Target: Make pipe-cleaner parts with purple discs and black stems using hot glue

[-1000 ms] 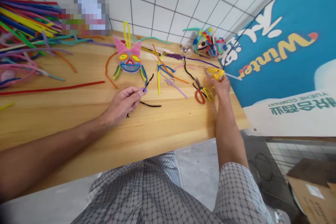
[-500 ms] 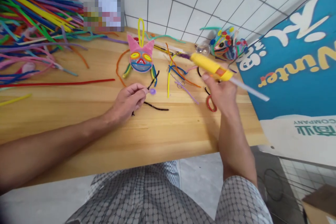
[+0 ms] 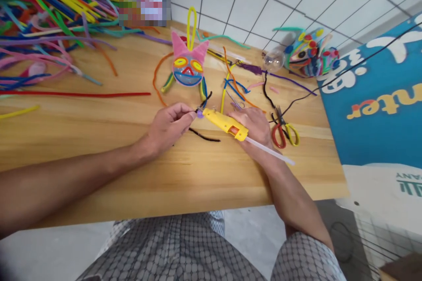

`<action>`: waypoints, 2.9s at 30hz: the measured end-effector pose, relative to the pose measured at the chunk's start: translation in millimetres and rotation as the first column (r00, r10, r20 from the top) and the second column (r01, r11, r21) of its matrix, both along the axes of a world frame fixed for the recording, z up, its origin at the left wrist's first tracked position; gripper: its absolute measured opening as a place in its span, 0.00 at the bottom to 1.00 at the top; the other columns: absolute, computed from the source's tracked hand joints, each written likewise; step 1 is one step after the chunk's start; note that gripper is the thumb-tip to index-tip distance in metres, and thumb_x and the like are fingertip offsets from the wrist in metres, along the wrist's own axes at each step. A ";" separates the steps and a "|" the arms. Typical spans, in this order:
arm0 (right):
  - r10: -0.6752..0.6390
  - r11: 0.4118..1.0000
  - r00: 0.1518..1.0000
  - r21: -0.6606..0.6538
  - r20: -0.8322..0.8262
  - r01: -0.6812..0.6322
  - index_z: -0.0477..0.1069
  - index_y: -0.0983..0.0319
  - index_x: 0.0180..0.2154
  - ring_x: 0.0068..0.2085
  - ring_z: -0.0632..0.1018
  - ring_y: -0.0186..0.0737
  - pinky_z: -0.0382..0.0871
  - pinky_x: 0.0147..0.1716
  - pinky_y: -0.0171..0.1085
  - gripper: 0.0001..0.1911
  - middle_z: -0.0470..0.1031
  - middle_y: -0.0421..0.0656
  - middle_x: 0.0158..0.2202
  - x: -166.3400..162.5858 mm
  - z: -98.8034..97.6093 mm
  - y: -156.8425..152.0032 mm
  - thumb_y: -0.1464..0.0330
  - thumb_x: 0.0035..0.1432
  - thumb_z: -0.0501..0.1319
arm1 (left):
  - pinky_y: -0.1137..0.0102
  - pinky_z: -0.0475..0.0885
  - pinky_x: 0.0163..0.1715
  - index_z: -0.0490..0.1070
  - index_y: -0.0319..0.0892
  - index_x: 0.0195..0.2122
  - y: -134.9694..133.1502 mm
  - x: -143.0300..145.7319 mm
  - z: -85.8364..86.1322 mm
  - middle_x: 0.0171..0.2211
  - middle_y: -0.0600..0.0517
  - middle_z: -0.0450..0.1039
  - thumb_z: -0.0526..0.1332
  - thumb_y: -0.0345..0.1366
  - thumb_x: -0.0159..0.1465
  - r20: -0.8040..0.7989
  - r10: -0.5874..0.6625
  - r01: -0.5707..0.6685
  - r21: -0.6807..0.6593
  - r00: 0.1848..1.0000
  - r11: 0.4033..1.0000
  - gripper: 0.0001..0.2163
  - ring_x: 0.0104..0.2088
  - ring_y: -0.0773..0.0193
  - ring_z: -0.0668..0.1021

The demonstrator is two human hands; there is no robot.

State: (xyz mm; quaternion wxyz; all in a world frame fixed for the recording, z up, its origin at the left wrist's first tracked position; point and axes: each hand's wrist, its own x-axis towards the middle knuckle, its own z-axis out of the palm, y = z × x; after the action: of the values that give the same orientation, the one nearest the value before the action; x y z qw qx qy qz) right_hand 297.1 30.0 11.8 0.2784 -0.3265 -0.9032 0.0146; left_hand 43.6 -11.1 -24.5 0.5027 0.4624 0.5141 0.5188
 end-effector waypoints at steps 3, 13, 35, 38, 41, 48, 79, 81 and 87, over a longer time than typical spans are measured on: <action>-0.033 0.999 0.999 -0.002 0.008 0.033 0.75 0.52 0.54 0.44 0.85 0.51 0.79 0.45 0.53 0.11 0.86 0.46 0.46 -0.5 0.9 -1.9 0.66 0.71 0.63 | 0.72 0.58 0.23 0.72 0.43 0.30 -0.7 -0.1 1.0 0.20 0.59 0.60 0.65 0.39 0.64 -0.006 -0.003 0.003 -0.019 1.000 1.000 0.08 0.22 0.70 0.61; -0.050 0.998 0.999 -0.034 0.006 0.050 0.77 0.52 0.52 0.42 0.86 0.51 0.80 0.44 0.53 0.10 0.86 0.45 0.43 -1.2 -0.5 -4.5 0.64 0.71 0.63 | 0.72 0.57 0.22 0.74 0.43 0.31 -1.9 -0.5 0.8 0.20 0.59 0.60 0.64 0.37 0.65 -0.024 -0.004 0.004 -0.028 1.000 1.000 0.06 0.22 0.70 0.60; -0.016 0.999 0.999 0.033 -0.027 0.017 0.76 0.53 0.55 0.43 0.85 0.51 0.79 0.44 0.51 0.14 0.86 0.46 0.46 -3.1 0.8 -6.6 0.69 0.70 0.63 | 0.73 0.57 0.22 0.74 0.42 0.32 -1.6 0.1 2.0 0.21 0.59 0.64 0.66 0.37 0.64 -0.007 -0.009 0.008 -0.024 1.000 1.000 0.05 0.22 0.71 0.63; -0.013 0.998 1.000 0.057 -0.026 0.015 0.76 0.55 0.55 0.43 0.85 0.52 0.78 0.43 0.51 0.14 0.86 0.48 0.46 -3.7 2.1 -6.7 0.69 0.70 0.64 | 0.73 0.58 0.22 0.74 0.42 0.33 -1.7 -0.1 1.2 0.21 0.59 0.64 0.66 0.37 0.64 -0.013 -0.010 0.009 -0.024 1.000 1.000 0.06 0.22 0.71 0.63; 0.001 0.998 1.000 0.055 -0.002 -0.001 0.76 0.55 0.54 0.42 0.85 0.51 0.78 0.42 0.51 0.12 0.86 0.47 0.43 -3.0 2.2 -6.7 0.68 0.70 0.64 | 0.73 0.58 0.22 0.73 0.42 0.32 -1.6 0.1 1.1 0.21 0.59 0.65 0.66 0.37 0.64 -0.007 -0.017 0.017 -0.021 1.000 1.000 0.06 0.21 0.71 0.64; -0.044 0.999 0.999 -0.001 -0.013 0.044 0.75 0.50 0.56 0.45 0.86 0.53 0.79 0.46 0.53 0.13 0.86 0.46 0.45 0.6 1.7 -7.2 0.65 0.72 0.62 | 0.73 0.59 0.22 0.73 0.42 0.33 -1.4 0.8 1.1 0.20 0.59 0.65 0.66 0.37 0.64 0.010 -0.017 0.017 -0.019 1.000 1.000 0.05 0.21 0.70 0.65; -0.018 0.992 1.000 0.128 -0.024 0.021 0.75 0.51 0.56 0.41 0.85 0.51 0.78 0.43 0.51 0.14 0.85 0.46 0.44 1.7 -2.1 -4.5 0.64 0.71 0.64 | 0.74 0.57 0.19 0.72 0.42 0.31 0.4 -3.8 10.1 0.18 0.59 0.67 0.65 0.38 0.64 0.052 -0.036 0.041 -0.099 0.998 0.994 0.07 0.18 0.72 0.63; -0.029 0.994 1.000 0.109 0.000 0.029 0.75 0.50 0.55 0.41 0.85 0.51 0.78 0.43 0.51 0.13 0.85 0.46 0.44 1.3 -4.3 -3.4 0.63 0.71 0.64 | 0.75 0.56 0.18 0.72 0.41 0.31 0.3 -3.9 14.2 0.18 0.59 0.67 0.65 0.37 0.64 0.083 -0.047 0.058 -0.135 0.995 0.989 0.07 0.17 0.73 0.61; -0.096 0.988 0.995 0.121 0.001 0.095 0.74 0.51 0.56 0.43 0.85 0.52 0.79 0.45 0.52 0.14 0.85 0.47 0.46 0.0 -5.8 -3.2 0.65 0.72 0.62 | 0.75 0.53 0.15 0.71 0.41 0.31 -0.1 -4.3 18.3 0.17 0.60 0.67 0.65 0.35 0.64 0.163 -0.040 0.074 -0.208 0.986 0.975 0.06 0.15 0.74 0.60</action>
State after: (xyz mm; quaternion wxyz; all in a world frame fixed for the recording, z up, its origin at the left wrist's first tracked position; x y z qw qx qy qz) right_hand 297.1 26.8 6.1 0.2951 -0.3518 -0.8867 -0.0544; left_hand 39.3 -11.2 -6.2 0.6032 0.3780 0.5119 0.4808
